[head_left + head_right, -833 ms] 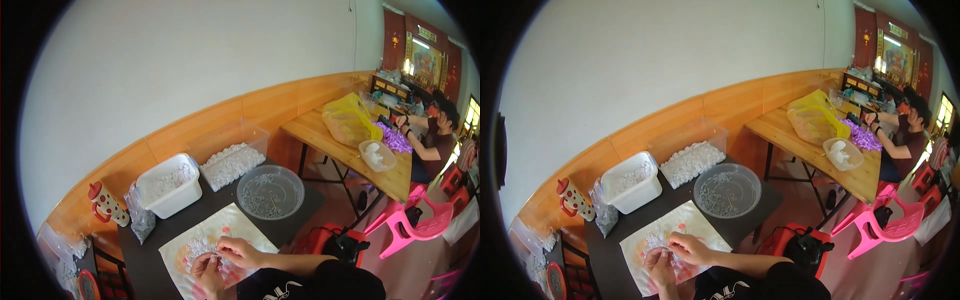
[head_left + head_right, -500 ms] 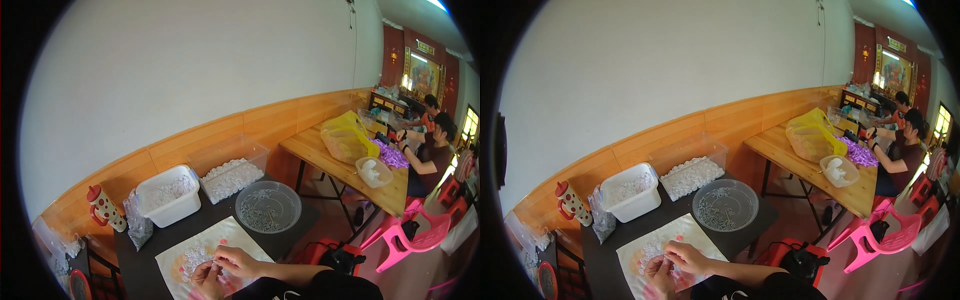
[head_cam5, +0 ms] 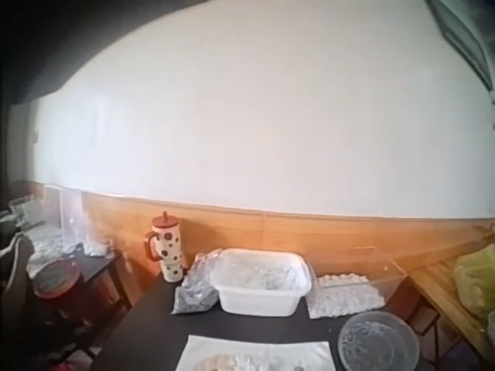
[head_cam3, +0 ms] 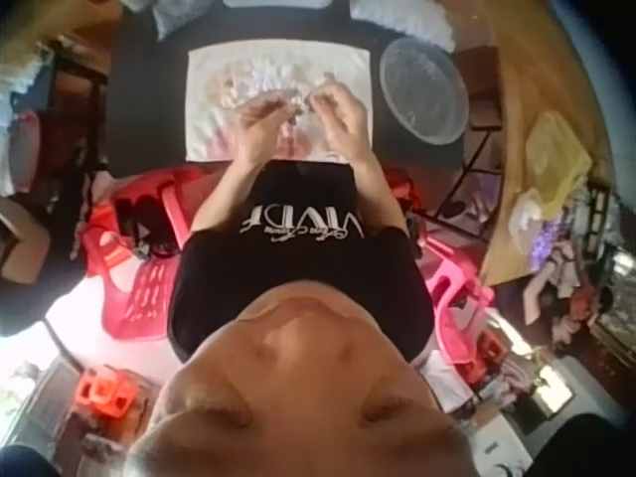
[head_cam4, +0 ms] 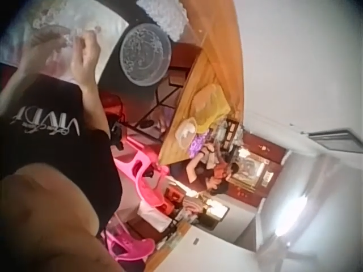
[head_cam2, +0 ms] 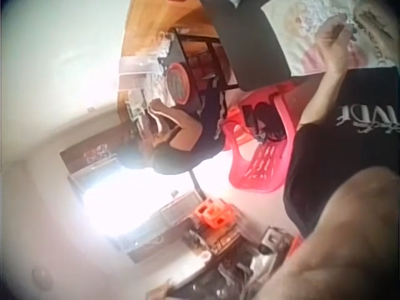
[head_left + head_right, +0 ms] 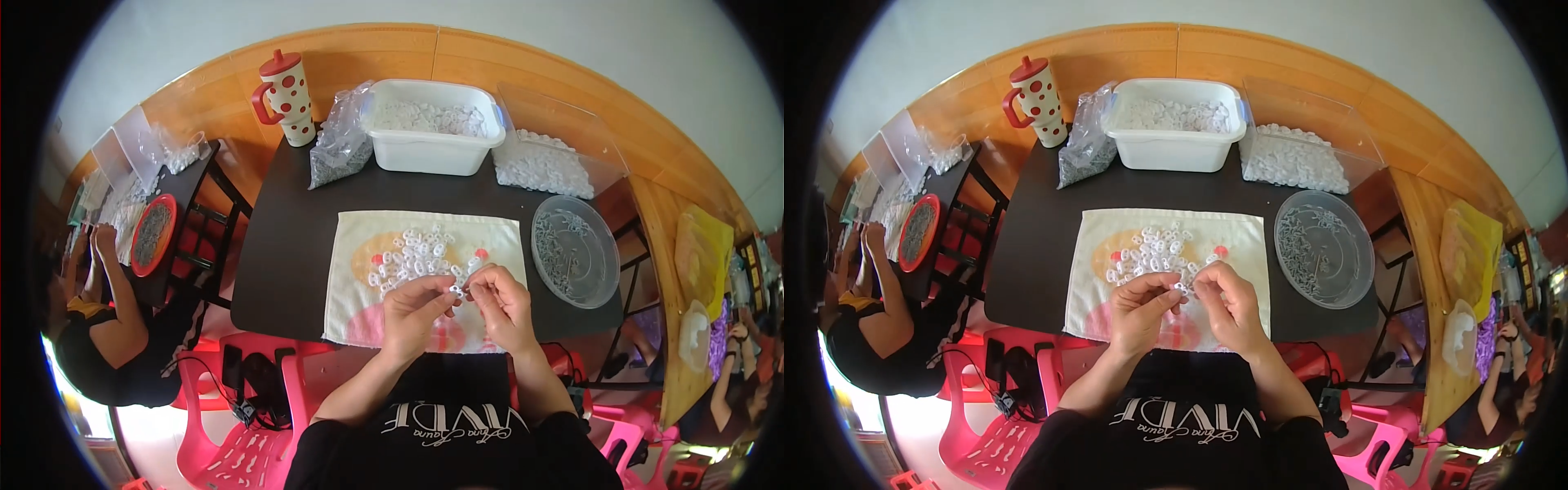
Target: Manually assembling small white plastic components by inserting metal pins into them.
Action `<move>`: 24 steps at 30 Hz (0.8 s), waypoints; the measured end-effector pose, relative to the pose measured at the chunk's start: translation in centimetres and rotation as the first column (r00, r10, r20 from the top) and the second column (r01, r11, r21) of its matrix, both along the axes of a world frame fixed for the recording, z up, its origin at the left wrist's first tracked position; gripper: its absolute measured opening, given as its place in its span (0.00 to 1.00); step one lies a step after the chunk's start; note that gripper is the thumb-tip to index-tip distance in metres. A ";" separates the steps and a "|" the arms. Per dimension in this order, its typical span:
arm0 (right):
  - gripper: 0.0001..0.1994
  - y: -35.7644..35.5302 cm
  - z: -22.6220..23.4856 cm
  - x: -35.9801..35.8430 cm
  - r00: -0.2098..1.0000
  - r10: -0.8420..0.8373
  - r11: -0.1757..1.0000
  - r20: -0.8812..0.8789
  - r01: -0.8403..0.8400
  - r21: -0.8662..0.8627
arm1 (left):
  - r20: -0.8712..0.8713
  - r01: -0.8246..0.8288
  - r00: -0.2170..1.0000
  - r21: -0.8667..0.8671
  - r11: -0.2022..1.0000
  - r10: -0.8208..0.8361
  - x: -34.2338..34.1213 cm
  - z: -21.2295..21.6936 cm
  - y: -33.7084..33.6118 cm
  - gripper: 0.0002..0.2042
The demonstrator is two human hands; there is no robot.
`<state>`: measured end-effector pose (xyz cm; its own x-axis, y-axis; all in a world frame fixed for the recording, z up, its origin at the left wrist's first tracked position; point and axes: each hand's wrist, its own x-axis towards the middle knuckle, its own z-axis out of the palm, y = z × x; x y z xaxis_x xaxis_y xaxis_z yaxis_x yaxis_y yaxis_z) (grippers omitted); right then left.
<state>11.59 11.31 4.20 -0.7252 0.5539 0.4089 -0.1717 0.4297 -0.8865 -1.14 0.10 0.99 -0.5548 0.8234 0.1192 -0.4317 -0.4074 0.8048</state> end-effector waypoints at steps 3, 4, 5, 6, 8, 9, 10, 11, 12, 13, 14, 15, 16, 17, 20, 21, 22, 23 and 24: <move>0.01 -0.3 -0.5 -0.4 1.000 0.026 1.000 0.014 -0.026 -0.005 | 0.019 -0.009 1.000 0.019 1.000 0.008 -0.1 -0.3 -0.2 0.12; 0.01 -0.4 -0.5 -0.4 1.000 0.025 1.000 0.017 -0.025 -0.005 | 0.021 -0.007 1.000 0.016 1.000 0.007 -0.1 -0.3 -0.4 0.12; 0.01 -0.6 -0.3 -0.4 0.999 0.018 1.000 0.033 -0.018 0.014 | 0.022 -0.005 1.000 0.014 1.000 0.005 -0.1 -0.4 -0.5 0.12; 0.01 -0.6 -0.3 -0.3 0.999 0.010 0.999 0.048 -0.012 0.033 | 0.024 -0.004 1.000 0.015 1.000 0.003 -0.1 -0.3 -0.5 0.12; 0.02 -0.8 -0.3 -0.3 0.999 0.005 0.999 0.049 -0.006 0.033 | -0.002 0.003 1.000 -0.001 1.000 -0.003 -0.1 -0.1 -0.7 0.12; 0.02 -0.8 -0.3 -0.2 0.999 0.000 0.999 0.048 -0.002 0.032 | 0.000 0.003 1.000 0.000 1.000 -0.003 -0.1 -0.2 -0.8 0.12; 0.02 -0.8 -0.2 -0.2 0.999 0.002 0.999 0.050 -0.003 0.033 | -0.005 0.003 1.000 -0.004 1.000 -0.003 -0.1 -0.1 -0.8 0.12; 0.01 -0.9 -0.2 -0.3 0.999 0.005 0.999 0.050 -0.006 0.034 | -0.011 0.002 1.000 -0.008 1.000 -0.002 -0.1 -0.1 -0.8 0.12; 0.01 -0.9 -0.1 -0.3 0.999 0.008 0.999 0.049 -0.010 0.035 | -0.009 -0.001 1.000 -0.007 1.000 0.001 -0.1 -0.1 -0.9 0.12; 0.01 -0.8 -0.2 -0.4 0.999 0.011 0.999 0.051 -0.013 0.036 | -0.012 -0.001 1.000 -0.018 1.000 0.000 -0.1 0.0 -0.9 0.12; 0.01 -0.7 -0.2 -0.5 0.999 0.011 0.999 0.037 -0.012 0.031 | -0.014 -0.002 1.000 -0.029 1.000 0.001 -0.2 0.1 -0.8 0.12; 0.01 -0.6 -0.2 -0.6 1.000 0.012 1.000 0.024 -0.012 0.027 | -0.013 -0.007 1.000 -0.027 1.000 0.006 -0.2 0.2 -0.7 0.12; 0.01 -0.5 -0.2 -0.7 1.000 0.017 0.999 0.026 -0.018 0.027 | -0.010 -0.003 1.000 -0.028 1.000 0.002 -0.3 0.2 -0.7 0.12; 0.01 -0.4 -0.1 -0.8 0.999 0.017 0.999 0.034 -0.019 0.044 | -0.007 0.000 1.000 -0.027 1.000 -0.001 -0.3 0.2 -0.6 0.12; 0.01 -0.1 0.2 -1.0 0.998 0.008 0.994 0.059 -0.015 0.105 | -0.021 -0.024 0.999 0.012 1.000 0.025 -0.4 0.1 -0.3 0.12; 0.01 0.1 0.3 -1.0 0.997 -0.008 0.988 0.072 -0.003 0.154 | -0.021 -0.022 1.000 0.019 1.000 0.022 -0.5 0.1 -0.1 0.12; 0.01 0.2 0.6 -0.8 0.997 -0.026 0.986 0.068 0.015 0.166 | -0.034 0.007 0.999 0.008 1.000 -0.007 -0.5 0.4 0.2 0.11; 0.01 0.0 0.8 -0.4 0.996 -0.047 0.986 0.072 0.034 0.162 | -0.049 0.044 0.998 0.002 0.999 -0.044 -0.6 0.7 0.5 0.11; 0.01 -0.3 1.0 0.0 0.994 -0.077 0.984 0.073 0.064 0.164 | -0.128 0.021 0.991 -0.108 0.994 -0.035 -0.4 0.8 -0.1 0.10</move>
